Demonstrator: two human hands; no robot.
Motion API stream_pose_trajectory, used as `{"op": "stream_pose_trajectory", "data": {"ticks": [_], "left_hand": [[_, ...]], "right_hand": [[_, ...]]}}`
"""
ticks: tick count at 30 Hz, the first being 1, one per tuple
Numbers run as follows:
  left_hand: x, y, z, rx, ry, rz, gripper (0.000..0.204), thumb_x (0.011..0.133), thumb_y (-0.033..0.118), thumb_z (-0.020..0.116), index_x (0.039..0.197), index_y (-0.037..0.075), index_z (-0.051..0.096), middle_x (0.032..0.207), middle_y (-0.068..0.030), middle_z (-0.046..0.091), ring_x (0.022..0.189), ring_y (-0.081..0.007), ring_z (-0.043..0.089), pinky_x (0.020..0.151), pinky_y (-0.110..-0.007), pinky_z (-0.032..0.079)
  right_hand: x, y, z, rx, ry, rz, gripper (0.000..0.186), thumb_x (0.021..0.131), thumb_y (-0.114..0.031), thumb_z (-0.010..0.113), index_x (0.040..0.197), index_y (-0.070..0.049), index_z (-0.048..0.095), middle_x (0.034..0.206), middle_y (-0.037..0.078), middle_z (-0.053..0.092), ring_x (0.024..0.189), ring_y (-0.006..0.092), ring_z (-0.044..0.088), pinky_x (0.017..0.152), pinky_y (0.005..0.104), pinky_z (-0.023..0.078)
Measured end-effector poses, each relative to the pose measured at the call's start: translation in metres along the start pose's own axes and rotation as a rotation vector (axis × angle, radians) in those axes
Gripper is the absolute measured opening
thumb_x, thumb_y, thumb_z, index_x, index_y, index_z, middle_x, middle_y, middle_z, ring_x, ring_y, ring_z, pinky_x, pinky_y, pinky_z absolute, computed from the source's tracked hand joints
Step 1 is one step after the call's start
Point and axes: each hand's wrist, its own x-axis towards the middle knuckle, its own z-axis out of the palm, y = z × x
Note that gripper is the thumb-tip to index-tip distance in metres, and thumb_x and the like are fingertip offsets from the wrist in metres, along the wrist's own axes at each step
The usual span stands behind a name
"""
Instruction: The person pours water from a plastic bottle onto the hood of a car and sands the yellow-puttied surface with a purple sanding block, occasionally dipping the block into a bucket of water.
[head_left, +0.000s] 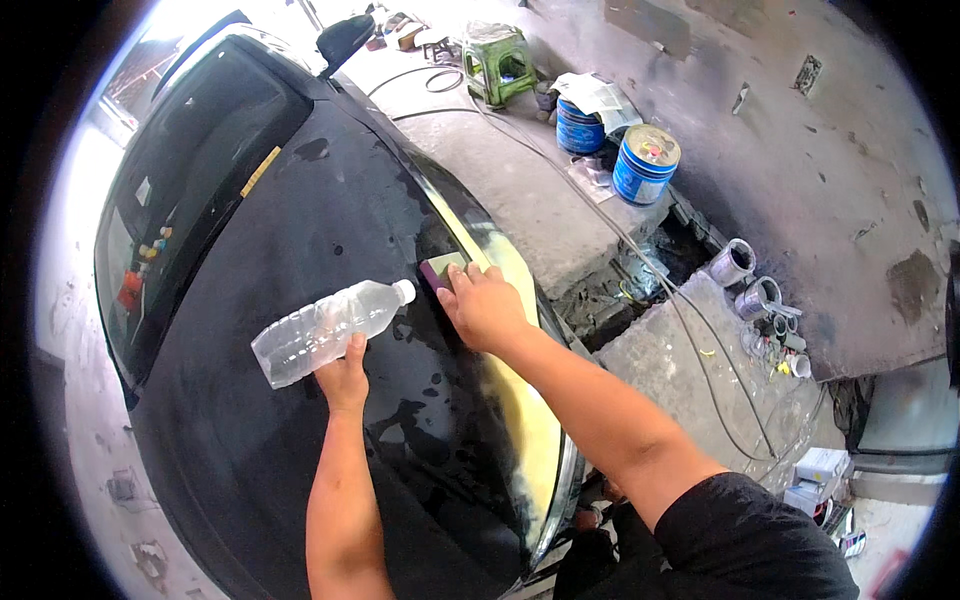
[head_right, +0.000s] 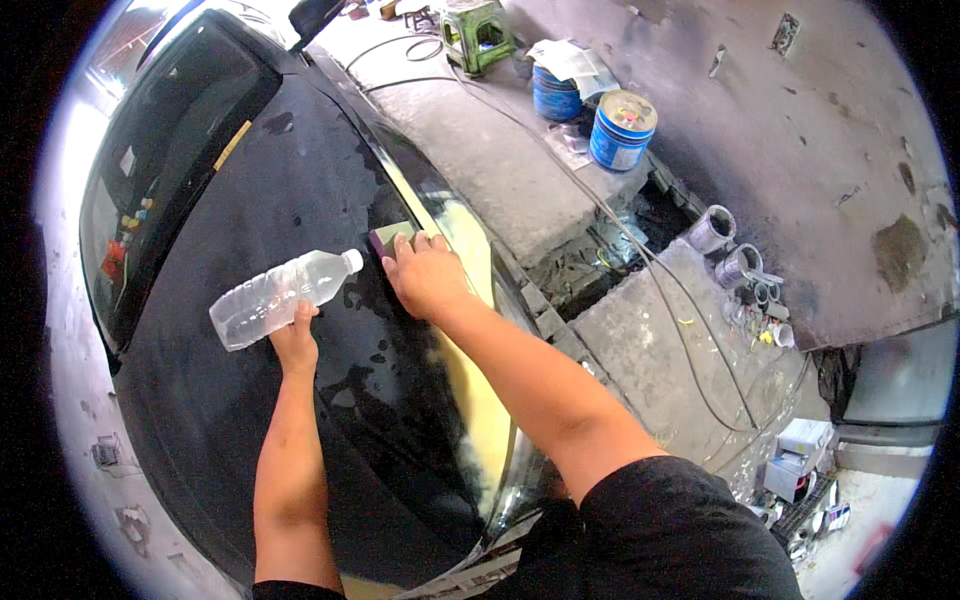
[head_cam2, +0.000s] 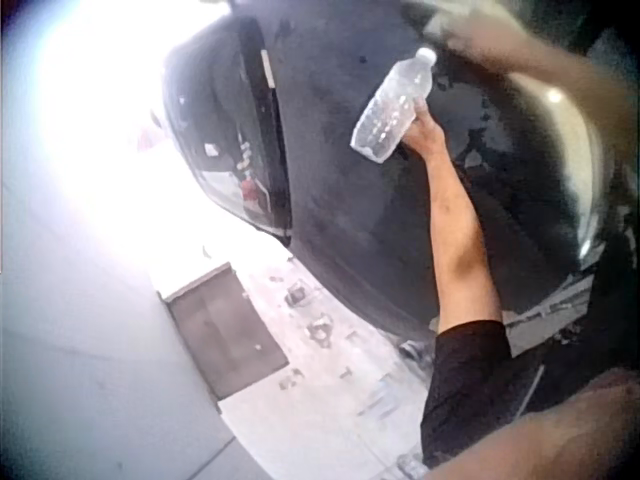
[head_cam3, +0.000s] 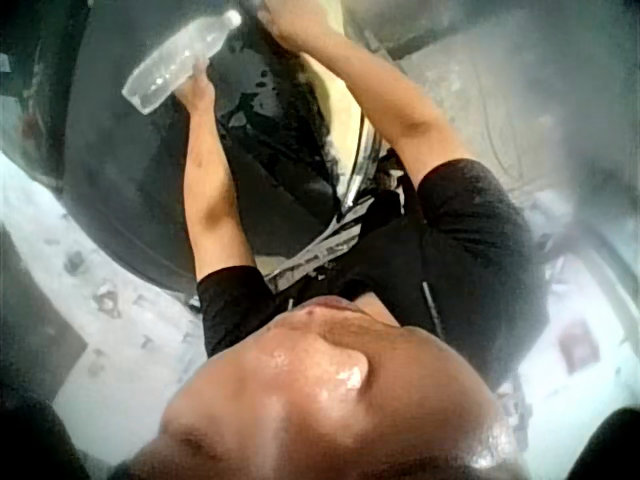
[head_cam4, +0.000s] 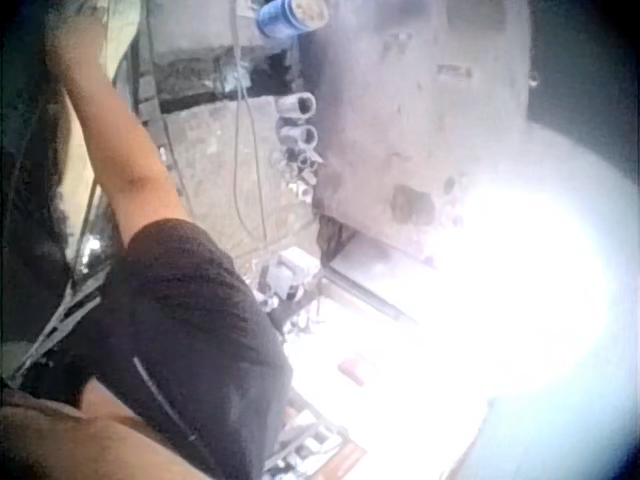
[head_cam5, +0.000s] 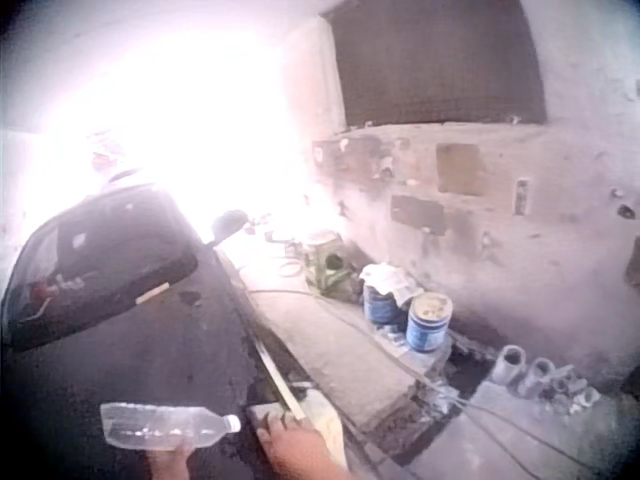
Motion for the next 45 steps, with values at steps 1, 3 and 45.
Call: {"op": "stream_pose_trajectory", "data": {"ticks": [1,3,45], "left_hand": [[-0.002,-0.002,-0.001,-0.045,0.005,-0.023,0.061,0.088,0.037,0.074,0.130,-0.002,0.055,0.126,-0.0128,0.060,0.117,-0.0256,0.057,0.104,-0.040,0.041],[-0.003,-0.007,-0.013,-0.025,0.012,-0.007,0.057,0.088,0.032,0.074,0.130,-0.003,0.055,0.126,-0.0128,0.060,0.116,-0.0242,0.057,0.103,-0.039,0.042],[-0.003,0.001,-0.031,-0.487,0.186,-0.046,0.059,0.092,0.032,0.067,0.138,-0.001,0.049,0.133,-0.0131,0.056,0.124,-0.0240,0.053,0.110,-0.040,0.038]], "right_hand": [[-0.004,-0.001,0.003,0.012,-0.018,-0.007,0.043,0.099,-0.036,0.052,0.124,-0.002,0.056,0.109,0.022,0.062,0.093,0.0392,0.061,0.074,0.0483,0.055],[-0.029,-0.016,0.009,0.049,-0.004,-0.028,0.043,0.098,-0.036,0.052,0.124,-0.002,0.055,0.110,0.022,0.061,0.094,0.0399,0.061,0.077,0.0481,0.054],[0.045,-0.023,0.009,0.229,-0.183,0.009,0.038,0.101,-0.037,0.045,0.107,-0.001,0.058,0.107,0.025,0.066,0.099,0.0450,0.060,0.087,0.0543,0.048]]}}
